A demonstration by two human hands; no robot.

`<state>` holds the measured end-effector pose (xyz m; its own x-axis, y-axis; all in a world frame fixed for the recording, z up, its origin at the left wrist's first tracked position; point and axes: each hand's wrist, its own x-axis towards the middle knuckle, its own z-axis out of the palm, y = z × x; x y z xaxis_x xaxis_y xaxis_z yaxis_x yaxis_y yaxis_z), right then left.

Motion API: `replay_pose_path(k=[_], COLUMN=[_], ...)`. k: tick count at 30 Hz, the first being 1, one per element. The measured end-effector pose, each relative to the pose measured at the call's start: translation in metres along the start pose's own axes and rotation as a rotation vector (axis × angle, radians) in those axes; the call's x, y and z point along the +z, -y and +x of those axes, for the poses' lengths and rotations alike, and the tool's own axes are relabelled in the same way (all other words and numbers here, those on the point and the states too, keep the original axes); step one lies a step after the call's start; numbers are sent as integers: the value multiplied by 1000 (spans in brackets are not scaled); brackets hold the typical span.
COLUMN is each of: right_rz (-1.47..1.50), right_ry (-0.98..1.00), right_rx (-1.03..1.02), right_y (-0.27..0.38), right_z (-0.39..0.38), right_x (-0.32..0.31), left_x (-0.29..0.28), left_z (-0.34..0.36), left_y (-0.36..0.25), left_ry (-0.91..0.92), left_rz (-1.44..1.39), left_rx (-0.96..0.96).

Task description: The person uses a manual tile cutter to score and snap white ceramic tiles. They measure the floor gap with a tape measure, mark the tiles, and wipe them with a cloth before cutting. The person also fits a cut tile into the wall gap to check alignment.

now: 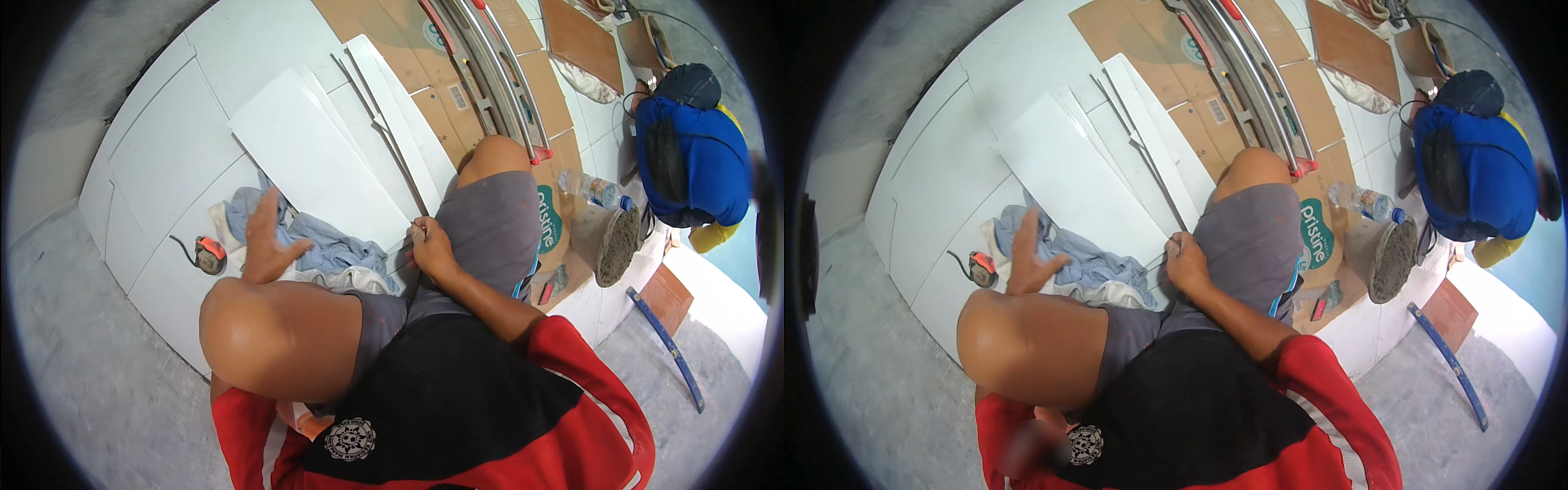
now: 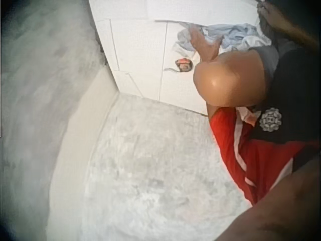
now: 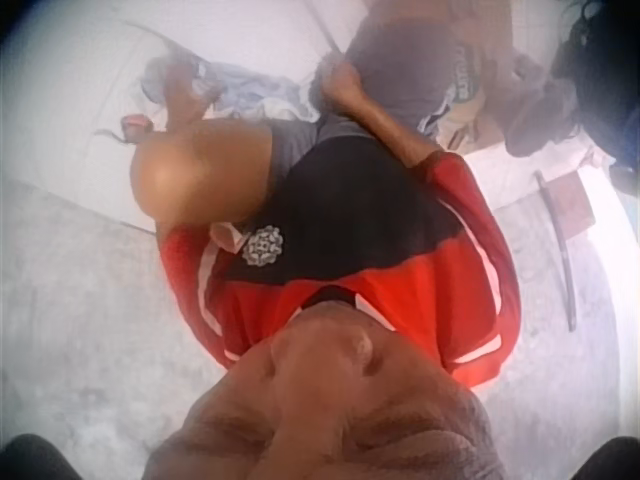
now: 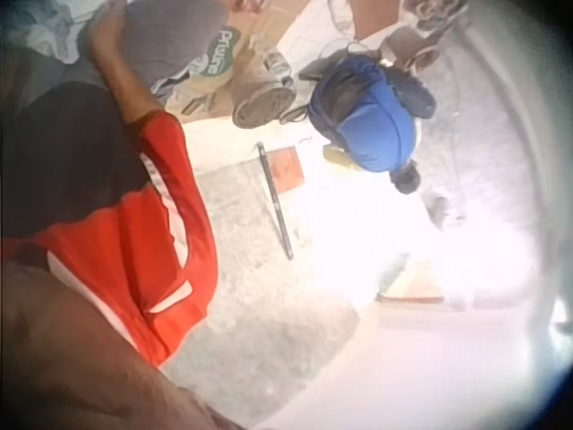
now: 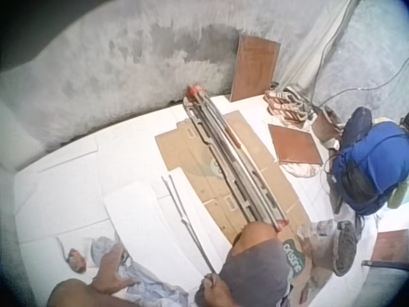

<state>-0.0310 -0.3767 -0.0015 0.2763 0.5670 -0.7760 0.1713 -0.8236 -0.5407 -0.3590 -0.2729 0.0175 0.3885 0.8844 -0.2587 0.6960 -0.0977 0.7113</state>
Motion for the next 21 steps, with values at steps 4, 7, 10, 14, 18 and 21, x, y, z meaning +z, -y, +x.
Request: replay_pose_path(k=[4,7,10,14,18,21], right_rz=[189,172,134,203,213,168], right_ry=[-25,-47,-61,-51,-83,-52], right_rx=[181,193,190,242,223,214], right_y=[19,14,7,10,11,12], right_z=[1,4,11,11,9,10], right_x=[4,6,8,9,11,9], left_x=[18,22,24,26,25,26], left_z=[2,2,3,0,-1,-1], left_y=[-18,-18,-21,-15,-12,-11], left_ry=[84,74,71,41,31,27], left_rz=[195,226,239,215,204,200], left_rx=[-83,-49,-76,-57,-42,-35])
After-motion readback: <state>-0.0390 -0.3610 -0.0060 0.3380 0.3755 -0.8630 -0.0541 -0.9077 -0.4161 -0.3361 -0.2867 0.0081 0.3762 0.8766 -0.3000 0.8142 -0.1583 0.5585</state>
